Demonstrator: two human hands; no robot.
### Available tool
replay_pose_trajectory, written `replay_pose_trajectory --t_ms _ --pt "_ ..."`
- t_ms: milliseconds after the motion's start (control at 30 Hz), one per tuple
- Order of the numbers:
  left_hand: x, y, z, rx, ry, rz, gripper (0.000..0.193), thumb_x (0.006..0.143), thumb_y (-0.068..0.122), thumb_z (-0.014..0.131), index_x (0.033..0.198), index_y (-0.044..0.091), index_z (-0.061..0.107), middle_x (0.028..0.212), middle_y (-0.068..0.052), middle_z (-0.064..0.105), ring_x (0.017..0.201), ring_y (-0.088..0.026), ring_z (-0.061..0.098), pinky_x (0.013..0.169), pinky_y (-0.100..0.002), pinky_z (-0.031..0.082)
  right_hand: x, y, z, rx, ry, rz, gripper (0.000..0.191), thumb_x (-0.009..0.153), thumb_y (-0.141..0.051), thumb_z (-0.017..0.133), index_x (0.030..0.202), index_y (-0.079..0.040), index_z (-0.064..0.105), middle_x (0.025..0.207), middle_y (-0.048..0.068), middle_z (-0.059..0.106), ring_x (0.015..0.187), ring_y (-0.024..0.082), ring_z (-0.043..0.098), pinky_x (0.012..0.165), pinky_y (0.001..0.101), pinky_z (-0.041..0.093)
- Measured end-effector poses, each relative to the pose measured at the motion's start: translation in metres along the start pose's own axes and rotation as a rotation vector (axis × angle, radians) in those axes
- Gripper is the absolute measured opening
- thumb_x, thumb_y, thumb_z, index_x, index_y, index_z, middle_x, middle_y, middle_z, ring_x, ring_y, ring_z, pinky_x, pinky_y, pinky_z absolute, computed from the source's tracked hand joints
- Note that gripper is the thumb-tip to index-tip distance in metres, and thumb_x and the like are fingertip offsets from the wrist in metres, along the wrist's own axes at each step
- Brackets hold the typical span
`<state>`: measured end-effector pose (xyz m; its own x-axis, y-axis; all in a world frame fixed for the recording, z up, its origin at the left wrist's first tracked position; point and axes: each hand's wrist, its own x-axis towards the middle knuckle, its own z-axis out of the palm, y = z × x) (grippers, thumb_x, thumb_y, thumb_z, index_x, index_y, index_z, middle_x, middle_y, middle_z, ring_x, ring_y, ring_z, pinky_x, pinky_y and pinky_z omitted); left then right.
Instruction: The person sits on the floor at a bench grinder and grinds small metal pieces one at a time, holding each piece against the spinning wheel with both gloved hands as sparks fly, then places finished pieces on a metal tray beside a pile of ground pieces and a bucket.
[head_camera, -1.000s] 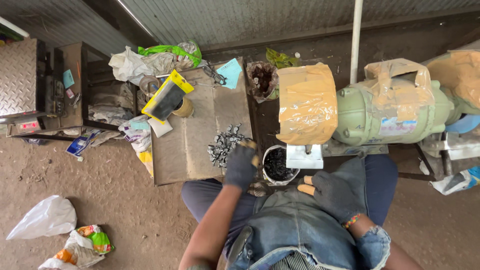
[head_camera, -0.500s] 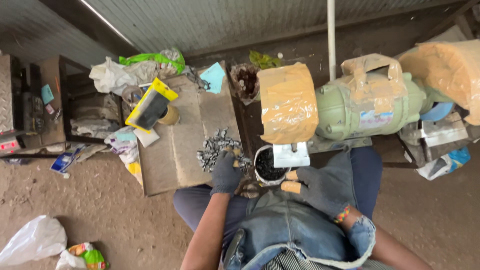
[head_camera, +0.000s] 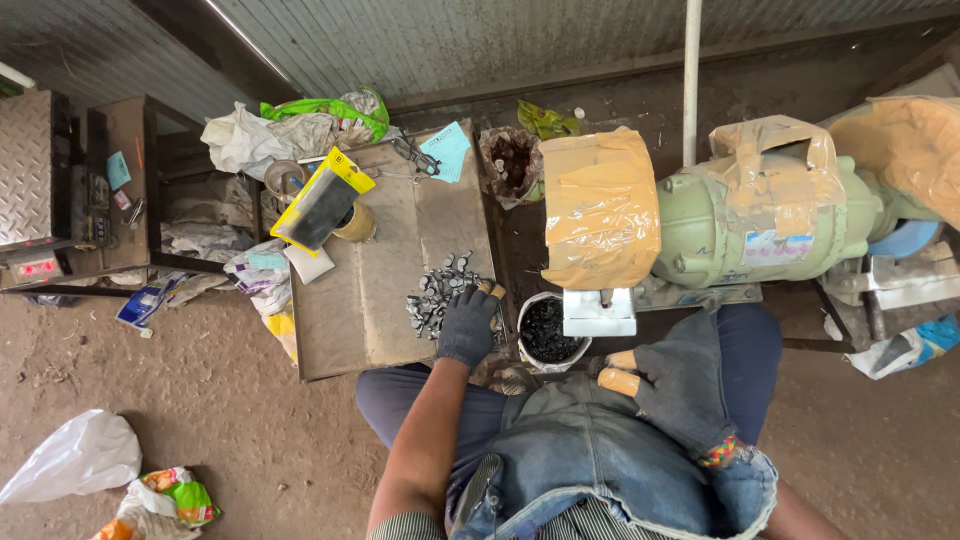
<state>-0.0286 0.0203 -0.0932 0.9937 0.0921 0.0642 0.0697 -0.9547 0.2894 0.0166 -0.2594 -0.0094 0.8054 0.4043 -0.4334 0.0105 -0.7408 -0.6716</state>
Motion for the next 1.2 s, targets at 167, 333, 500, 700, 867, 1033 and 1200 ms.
replay_pose_trajectory --t_ms 167,333,500,700,867,1033,1200 --pt "0.001 0.0 -0.009 0.098 -0.076 0.139 0.041 0.086 0.014 0.057 0.127 0.014 0.062 0.129 -0.012 0.062 0.123 -0.033 0.057 0.099 -0.047 0.046 0.003 0.001 0.003 -0.075 0.012 -0.298 0.036 0.079 -0.034 0.081 0.1 -0.004 0.079 0.085 0.011 0.076 0.079 0.02 0.072 0.071 0.0344 0.053" --pt "0.003 0.013 -0.015 0.134 -0.247 0.022 0.042 0.088 0.014 0.057 0.13 0.013 0.062 0.124 -0.013 0.061 0.118 -0.033 0.057 0.093 -0.047 0.046 0.003 0.004 0.006 0.017 -0.044 -0.189 0.037 0.079 -0.034 0.079 0.103 -0.005 0.078 0.091 0.01 0.077 0.078 0.019 0.074 0.068 0.0326 0.055" --pt "-0.004 0.007 -0.012 -0.275 0.088 -0.324 0.028 0.082 0.013 0.07 0.11 0.014 0.072 0.106 -0.012 0.069 0.102 -0.034 0.065 0.086 -0.045 0.051 -0.001 0.001 0.008 -0.026 -0.05 -0.261 0.037 0.079 -0.037 0.081 0.101 -0.008 0.08 0.088 0.007 0.079 0.076 0.02 0.075 0.068 0.033 0.055" --pt "-0.043 0.048 0.003 -1.786 0.357 -0.967 0.015 0.088 0.016 0.073 0.099 0.009 0.066 0.085 0.0 0.066 0.074 -0.013 0.061 0.061 -0.028 0.049 0.007 -0.023 0.023 -0.28 -0.003 -0.58 0.057 0.078 -0.039 0.084 0.127 -0.011 0.07 0.093 0.011 0.07 0.076 0.029 0.069 0.063 0.04 0.051" --pt "-0.069 0.109 -0.011 -1.743 0.182 -0.4 0.016 0.095 0.014 0.071 0.104 0.003 0.065 0.091 -0.006 0.075 0.081 -0.012 0.071 0.071 -0.028 0.059 0.011 -0.029 0.022 -0.168 0.08 -0.826 0.064 0.083 -0.021 0.077 0.141 -0.003 0.055 0.103 0.013 0.066 0.085 0.031 0.068 0.07 0.0386 0.054" --pt "-0.057 0.104 -0.041 -1.114 0.287 -0.026 0.029 0.092 0.015 0.072 0.116 0.002 0.064 0.098 -0.014 0.074 0.085 -0.026 0.072 0.073 -0.035 0.058 0.006 -0.011 0.001 -0.154 0.194 -0.647 0.049 0.077 -0.028 0.082 0.121 -0.01 0.07 0.092 0.008 0.071 0.08 0.026 0.07 0.065 0.0382 0.053" --pt "-0.009 0.087 -0.033 -0.644 0.452 0.196 0.034 0.087 0.021 0.077 0.111 0.005 0.062 0.103 -0.02 0.068 0.098 -0.04 0.065 0.082 -0.048 0.053 0.018 0.002 -0.004 -0.296 0.399 -0.48 0.03 0.08 -0.034 0.08 0.102 -0.013 0.079 0.084 0.007 0.07 0.079 0.027 0.068 0.068 0.0402 0.05"
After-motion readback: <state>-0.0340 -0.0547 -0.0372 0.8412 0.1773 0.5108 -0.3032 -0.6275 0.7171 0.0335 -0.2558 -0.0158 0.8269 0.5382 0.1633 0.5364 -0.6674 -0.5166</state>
